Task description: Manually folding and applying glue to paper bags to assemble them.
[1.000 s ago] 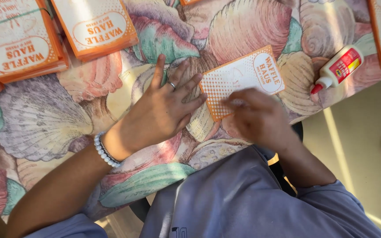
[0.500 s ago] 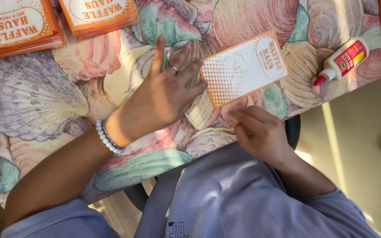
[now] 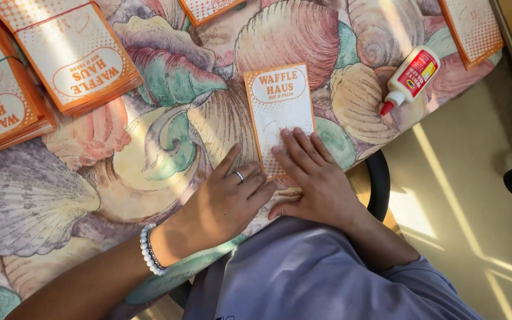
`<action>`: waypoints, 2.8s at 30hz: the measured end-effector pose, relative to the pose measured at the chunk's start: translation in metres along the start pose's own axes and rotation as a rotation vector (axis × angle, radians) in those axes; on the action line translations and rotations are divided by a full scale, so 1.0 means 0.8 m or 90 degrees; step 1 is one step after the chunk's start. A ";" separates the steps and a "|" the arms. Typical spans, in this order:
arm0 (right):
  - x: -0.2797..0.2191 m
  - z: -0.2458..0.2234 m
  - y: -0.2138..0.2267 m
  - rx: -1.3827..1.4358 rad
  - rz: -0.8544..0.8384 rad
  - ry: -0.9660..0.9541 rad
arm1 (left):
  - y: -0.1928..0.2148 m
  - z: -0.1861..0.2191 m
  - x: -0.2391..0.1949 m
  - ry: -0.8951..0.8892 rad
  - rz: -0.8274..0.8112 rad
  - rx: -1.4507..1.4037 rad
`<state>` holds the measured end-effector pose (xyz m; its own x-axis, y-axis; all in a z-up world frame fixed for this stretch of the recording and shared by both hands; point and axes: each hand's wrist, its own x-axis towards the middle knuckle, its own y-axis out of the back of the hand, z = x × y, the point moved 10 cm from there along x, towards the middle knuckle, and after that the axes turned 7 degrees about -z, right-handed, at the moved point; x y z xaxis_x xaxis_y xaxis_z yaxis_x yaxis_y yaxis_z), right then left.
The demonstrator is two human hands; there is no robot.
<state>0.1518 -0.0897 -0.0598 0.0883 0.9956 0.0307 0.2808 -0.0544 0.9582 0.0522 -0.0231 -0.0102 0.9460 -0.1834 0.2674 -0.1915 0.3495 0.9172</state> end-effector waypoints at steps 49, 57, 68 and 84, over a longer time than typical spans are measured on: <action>-0.063 0.472 0.141 -0.633 0.126 -0.239 | 0.030 -0.067 -0.004 0.047 0.178 -0.236; -0.060 0.518 0.128 -0.744 0.009 -0.332 | 0.024 -0.069 -0.005 0.044 0.178 -0.223; -0.074 0.568 0.123 -0.656 0.104 -0.372 | 0.025 -0.069 -0.005 0.046 0.179 -0.223; -0.046 0.545 0.136 -0.627 0.137 -0.314 | 0.024 -0.073 -0.009 0.056 0.193 -0.239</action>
<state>0.5957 -0.1654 -0.0808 0.4739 0.8219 0.3161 -0.6451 0.0797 0.7599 0.0570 0.0384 -0.0121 0.8839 0.0511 0.4649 -0.3696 0.6855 0.6273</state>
